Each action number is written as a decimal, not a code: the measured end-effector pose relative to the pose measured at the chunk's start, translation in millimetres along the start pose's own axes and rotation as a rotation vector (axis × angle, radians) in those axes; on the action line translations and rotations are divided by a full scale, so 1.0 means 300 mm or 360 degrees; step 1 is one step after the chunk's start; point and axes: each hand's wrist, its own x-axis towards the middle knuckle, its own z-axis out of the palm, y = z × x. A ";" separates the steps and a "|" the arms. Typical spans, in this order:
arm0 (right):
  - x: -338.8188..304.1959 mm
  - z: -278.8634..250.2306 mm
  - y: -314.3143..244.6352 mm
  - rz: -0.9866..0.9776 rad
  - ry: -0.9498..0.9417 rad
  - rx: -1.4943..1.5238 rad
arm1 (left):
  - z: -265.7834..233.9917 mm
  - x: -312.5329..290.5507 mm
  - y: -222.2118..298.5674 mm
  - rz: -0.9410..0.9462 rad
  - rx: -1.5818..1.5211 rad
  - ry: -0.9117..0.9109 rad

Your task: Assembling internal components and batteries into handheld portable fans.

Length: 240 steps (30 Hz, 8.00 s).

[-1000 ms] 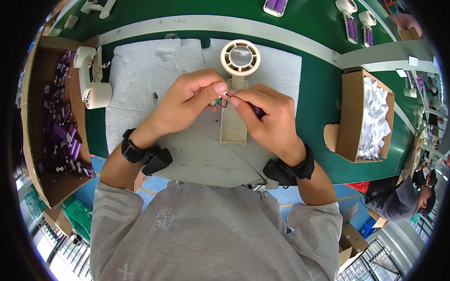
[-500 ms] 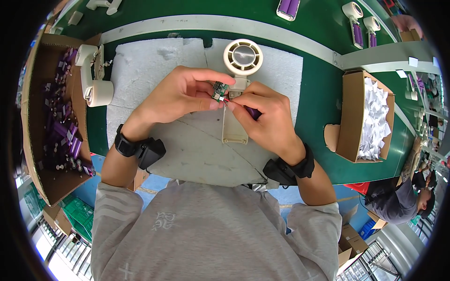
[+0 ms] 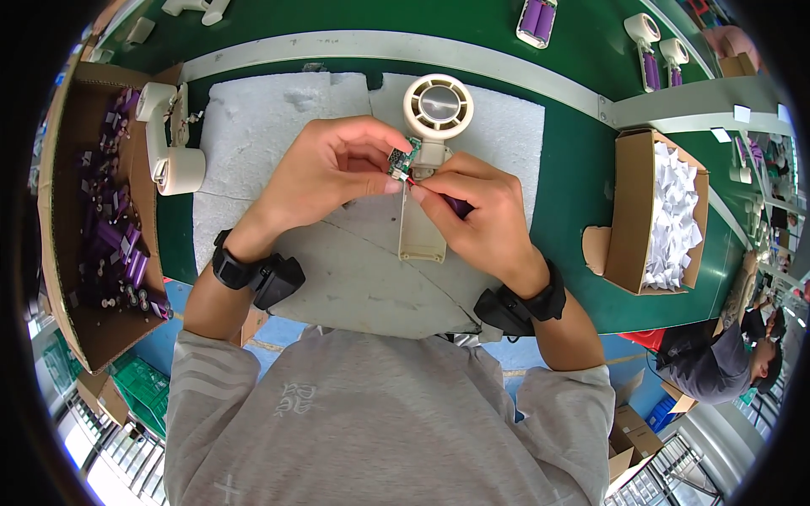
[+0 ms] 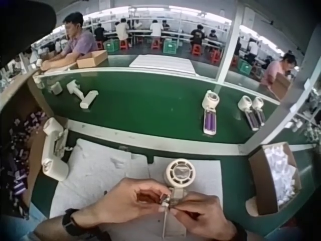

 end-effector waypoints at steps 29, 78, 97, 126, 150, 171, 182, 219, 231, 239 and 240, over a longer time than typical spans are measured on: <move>-0.002 0.007 0.001 -0.0127 0.0025 -0.0093 | -0.010 0.000 -0.009 -0.0079 -0.0028 0.0012; 0.009 0.043 0.013 0.0000 0.0436 -0.0165 | 0.069 0.000 -0.058 0.0723 0.0866 0.0472; 0.014 0.056 -0.007 0.0081 0.0479 -0.0194 | 0.051 -0.004 -0.063 0.0611 0.0804 0.0364; 0.010 -0.009 -0.032 0.0421 0.0292 0.0015 | 0.104 -0.007 -0.058 0.0359 0.0590 0.0270; 0.008 -0.007 -0.022 -0.0044 0.0245 -0.0414 | 0.108 -0.009 -0.048 0.0108 0.0394 0.0283; 0.026 -0.057 -0.058 0.0738 -0.0158 -0.0100 | 0.067 0.017 -0.051 0.0551 0.0796 0.0218; -0.043 -0.149 -0.094 0.0710 -0.0636 0.0353 | 0.035 0.001 -0.039 0.0488 0.0665 0.0093; -0.081 -0.083 -0.105 -0.0081 -0.0271 -0.1283 | 0.071 -0.006 -0.029 0.0302 0.0524 0.0239; -0.108 -0.106 -0.086 -0.0092 -0.0190 -0.1107 | 0.064 -0.006 -0.025 0.0252 0.0589 0.0135; -0.110 -0.062 -0.121 0.0004 -0.0286 -0.1366 | 0.067 -0.003 -0.021 0.0290 0.0584 0.0172; -0.110 -0.052 -0.118 0.0003 -0.0289 -0.1363 | 0.067 -0.004 -0.021 0.0287 0.0583 0.0174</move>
